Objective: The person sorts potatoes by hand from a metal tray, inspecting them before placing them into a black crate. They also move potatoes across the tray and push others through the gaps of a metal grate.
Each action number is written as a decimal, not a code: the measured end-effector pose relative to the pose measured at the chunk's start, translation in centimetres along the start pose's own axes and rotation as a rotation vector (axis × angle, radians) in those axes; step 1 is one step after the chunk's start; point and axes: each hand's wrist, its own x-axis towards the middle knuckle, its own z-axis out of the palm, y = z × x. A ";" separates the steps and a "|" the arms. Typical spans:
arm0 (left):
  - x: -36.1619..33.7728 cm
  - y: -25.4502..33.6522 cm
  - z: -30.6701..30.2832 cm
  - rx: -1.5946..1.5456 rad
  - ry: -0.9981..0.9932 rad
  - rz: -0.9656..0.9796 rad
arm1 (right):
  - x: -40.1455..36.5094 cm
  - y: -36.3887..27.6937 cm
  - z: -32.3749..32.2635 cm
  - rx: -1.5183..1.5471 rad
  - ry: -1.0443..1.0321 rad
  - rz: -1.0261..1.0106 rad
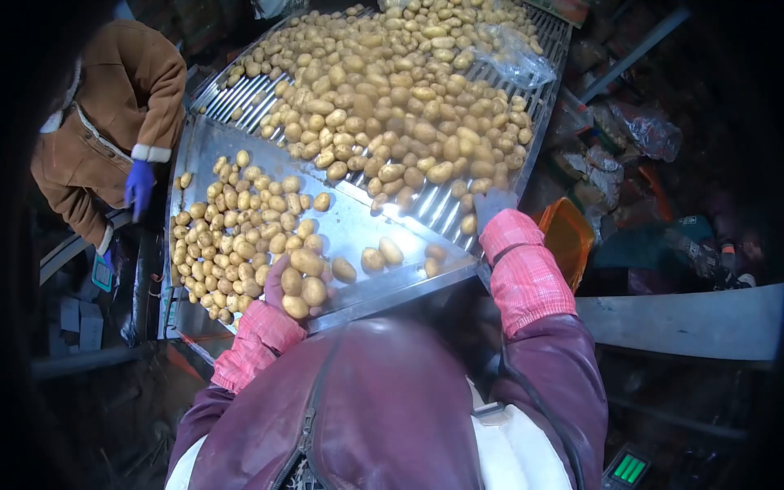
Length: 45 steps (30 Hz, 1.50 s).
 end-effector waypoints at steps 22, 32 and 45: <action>-1.9 1.9 1.1 -0.204 -0.281 0.235 | 2.0 -13.6 -9.0 0.937 0.636 -0.316; -0.7 4.4 0.9 -0.045 0.012 0.123 | 3.2 -11.4 -7.4 1.114 0.119 -0.197; -2.4 4.1 -1.8 -0.136 -0.104 0.117 | 6.3 -6.4 -6.2 0.952 0.012 -0.089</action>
